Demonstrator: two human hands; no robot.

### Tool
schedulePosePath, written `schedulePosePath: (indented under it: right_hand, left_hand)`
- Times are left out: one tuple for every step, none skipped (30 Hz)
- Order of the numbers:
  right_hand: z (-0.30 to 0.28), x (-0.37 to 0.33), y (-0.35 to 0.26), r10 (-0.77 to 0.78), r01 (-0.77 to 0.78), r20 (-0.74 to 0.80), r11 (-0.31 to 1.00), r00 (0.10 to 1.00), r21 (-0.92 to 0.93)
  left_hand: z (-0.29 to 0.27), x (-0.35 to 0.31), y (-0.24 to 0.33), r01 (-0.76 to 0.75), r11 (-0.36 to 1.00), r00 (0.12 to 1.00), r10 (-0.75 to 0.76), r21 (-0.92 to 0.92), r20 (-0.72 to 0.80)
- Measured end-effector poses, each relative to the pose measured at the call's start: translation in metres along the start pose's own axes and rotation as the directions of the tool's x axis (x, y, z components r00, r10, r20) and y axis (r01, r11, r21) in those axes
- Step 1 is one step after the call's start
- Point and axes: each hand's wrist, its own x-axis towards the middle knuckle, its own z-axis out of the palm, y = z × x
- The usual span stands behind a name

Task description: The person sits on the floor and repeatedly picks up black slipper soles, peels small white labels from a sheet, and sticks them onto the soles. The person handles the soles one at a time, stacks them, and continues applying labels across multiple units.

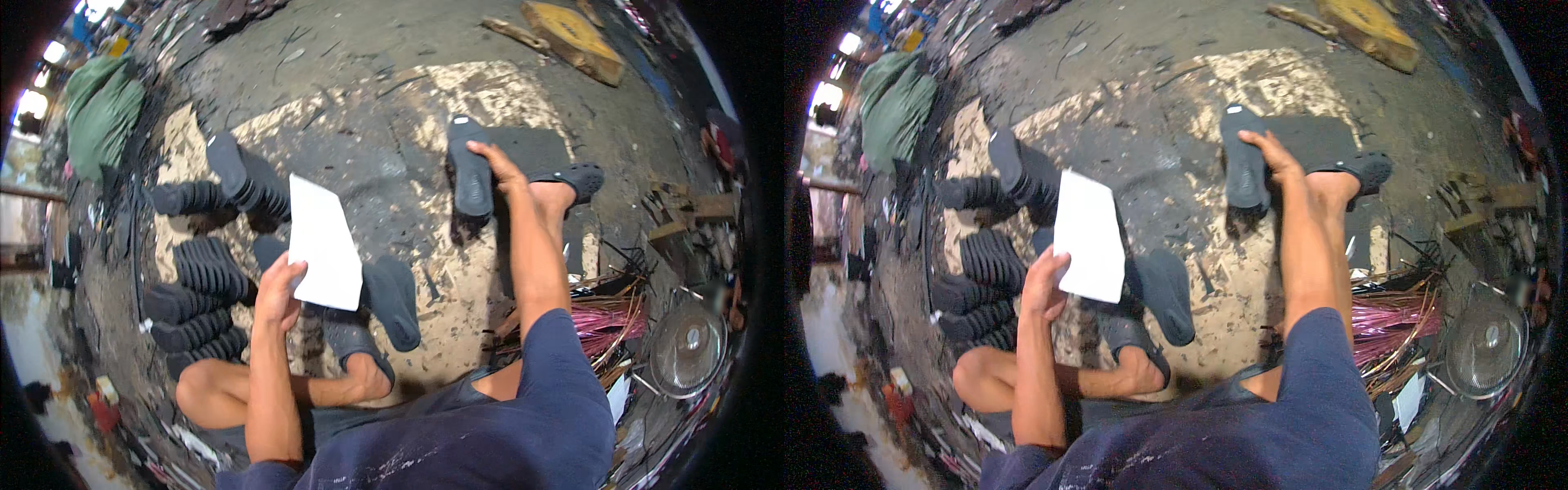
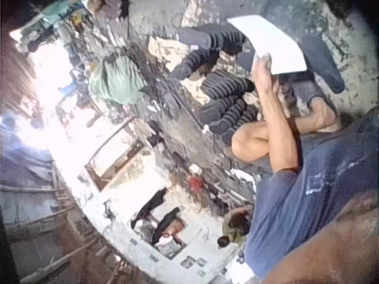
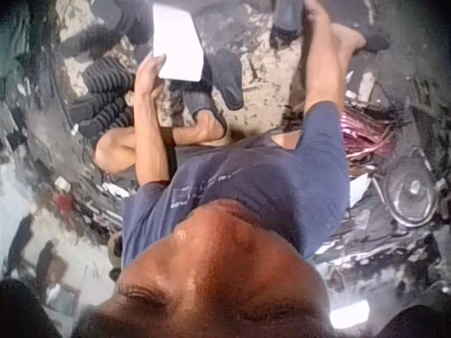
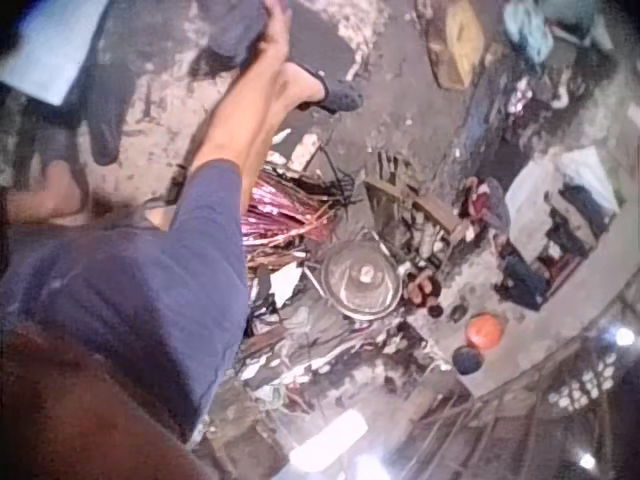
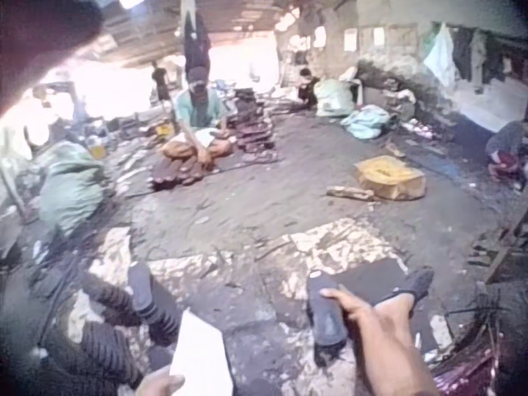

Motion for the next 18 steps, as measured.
schedulePosePath:
  right_hand:
    - [-0.002,0.002,0.002,-0.043,0.043,-0.02,0.998,0.999,-0.045]
    - [-0.002,0.0,0.0,-0.041,0.032,-0.086,0.994,0.995,-0.104]
    - [-0.002,-0.005,-0.003,-0.034,0.02,-0.121,0.993,0.992,-0.119]
    - [0.031,-0.024,-0.015,-0.057,0.045,-0.179,0.996,0.982,-0.073]
    - [0.028,-0.032,-0.023,-0.081,0.044,-0.245,0.987,0.966,-0.154]
    - [0.023,-0.04,-0.026,-0.146,0.063,-0.316,0.964,0.937,-0.258]
    - [0.021,-0.046,-0.029,-0.217,0.073,-0.379,0.93,0.899,-0.36]
    - [0.025,-0.056,-0.035,-0.472,0.235,-0.384,0.82,0.793,-0.523]
    - [0.04,-0.07,-0.041,-0.688,0.35,-0.333,0.653,0.645,-0.671]
    - [0.055,-0.086,-0.046,-0.855,0.418,-0.238,0.445,0.46,-0.792]
    - [0.109,-0.123,-0.061,-0.781,0.599,-0.153,0.574,0.605,-0.559]
    - [0.146,-0.149,-0.059,-0.736,0.707,-0.007,0.652,0.676,-0.273]
    - [0.189,-0.2,-0.07,-0.644,0.656,0.16,0.681,0.748,-0.326]
    - [0.214,-0.22,-0.06,-0.661,0.714,0.28,0.595,0.696,-0.369]
    - [0.233,-0.235,-0.054,-0.671,0.774,0.389,0.514,0.632,-0.37]
    - [0.246,-0.248,-0.047,-0.65,0.748,0.377,0.521,0.66,-0.412]
    - [0.254,-0.257,-0.044,-0.633,0.726,0.367,0.521,0.682,-0.45]
    - [0.258,-0.264,-0.043,-0.625,0.715,0.36,0.535,0.693,-0.45]
  left_hand:
    - [0.005,-0.003,0.005,-0.031,0.997,0.999,0.033,0.064,-0.042]
    - [0.005,-0.002,0.008,-0.04,0.992,0.998,0.044,0.121,-0.033]
    - [0.004,-0.005,0.011,-0.041,0.983,0.999,0.047,0.18,-0.026]
    - [-0.005,-0.013,0.011,-0.058,0.964,0.995,0.076,0.261,-0.058]
    - [-0.004,-0.011,0.012,-0.082,0.94,0.994,0.1,0.332,-0.038]
    - [0.002,-0.008,0.012,-0.098,0.919,0.994,0.111,0.381,-0.012]
    - [0.006,-0.007,0.016,-0.103,0.906,0.994,0.105,0.411,0.017]
    - [0.012,-0.009,0.02,-0.107,0.892,0.994,0.097,0.438,0.046]
    - [0.016,-0.013,0.021,-0.101,0.881,0.995,0.079,0.463,0.067]
    - [0.019,-0.016,0.024,-0.103,0.87,0.994,0.07,0.482,0.086]
    - [0.017,-0.023,0.023,-0.07,0.88,0.997,0.041,0.47,0.07]
    - [0.02,-0.023,0.023,-0.049,0.886,0.996,0.008,0.46,0.09]
    - [0.018,-0.026,0.021,-0.022,0.892,0.995,-0.023,0.451,0.094]
    - [0.015,-0.025,0.015,-0.024,0.889,0.991,-0.041,0.457,0.131]
    - [0.018,-0.028,0.016,-0.019,0.886,0.99,-0.049,0.463,0.135]
    - [0.024,-0.034,0.017,-0.013,0.884,0.988,-0.061,0.467,0.143]
    - [0.029,-0.039,0.021,-0.015,0.882,0.986,-0.064,0.471,0.151]
    - [0.031,-0.045,0.024,-0.037,0.88,0.977,-0.066,0.474,0.2]
